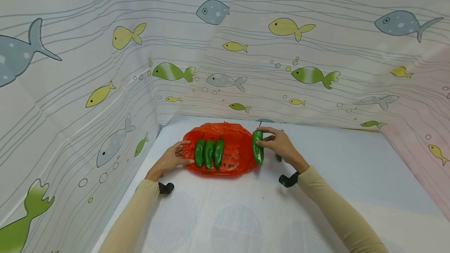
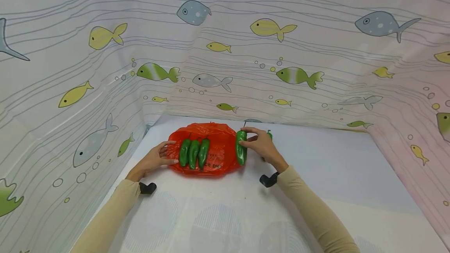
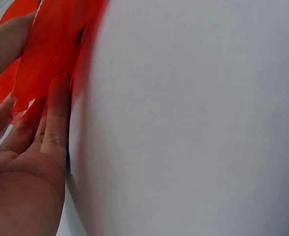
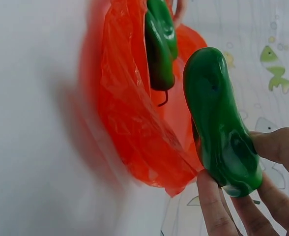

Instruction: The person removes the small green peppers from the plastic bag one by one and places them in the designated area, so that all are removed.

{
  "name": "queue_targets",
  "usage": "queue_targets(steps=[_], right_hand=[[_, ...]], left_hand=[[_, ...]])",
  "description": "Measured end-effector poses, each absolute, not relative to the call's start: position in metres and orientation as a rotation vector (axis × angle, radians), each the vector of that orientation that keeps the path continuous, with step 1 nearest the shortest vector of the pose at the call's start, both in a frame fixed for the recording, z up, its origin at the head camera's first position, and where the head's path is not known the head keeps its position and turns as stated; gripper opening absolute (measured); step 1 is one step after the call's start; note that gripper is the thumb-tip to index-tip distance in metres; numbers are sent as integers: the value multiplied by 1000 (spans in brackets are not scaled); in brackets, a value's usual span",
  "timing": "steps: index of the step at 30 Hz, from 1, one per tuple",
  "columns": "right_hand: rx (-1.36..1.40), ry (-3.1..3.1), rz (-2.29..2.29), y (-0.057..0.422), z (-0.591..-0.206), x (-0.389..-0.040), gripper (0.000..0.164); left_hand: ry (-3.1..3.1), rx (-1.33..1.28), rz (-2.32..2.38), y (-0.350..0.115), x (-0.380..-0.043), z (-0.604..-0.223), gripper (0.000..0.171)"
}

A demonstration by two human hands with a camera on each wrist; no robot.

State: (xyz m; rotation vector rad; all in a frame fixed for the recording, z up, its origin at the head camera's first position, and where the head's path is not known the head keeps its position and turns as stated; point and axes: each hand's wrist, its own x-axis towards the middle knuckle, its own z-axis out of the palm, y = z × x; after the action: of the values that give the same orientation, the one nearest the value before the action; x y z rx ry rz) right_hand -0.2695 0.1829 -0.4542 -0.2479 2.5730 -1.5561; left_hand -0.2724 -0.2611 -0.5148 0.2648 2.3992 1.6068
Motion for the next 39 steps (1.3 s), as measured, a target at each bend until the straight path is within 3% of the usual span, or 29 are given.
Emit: queue_targets(steps=[39], right_hand=[[-136, 2637, -1604, 259, -463, -262, 66]], left_hand=[[2366, 224, 1627, -259, -268, -509, 84]])
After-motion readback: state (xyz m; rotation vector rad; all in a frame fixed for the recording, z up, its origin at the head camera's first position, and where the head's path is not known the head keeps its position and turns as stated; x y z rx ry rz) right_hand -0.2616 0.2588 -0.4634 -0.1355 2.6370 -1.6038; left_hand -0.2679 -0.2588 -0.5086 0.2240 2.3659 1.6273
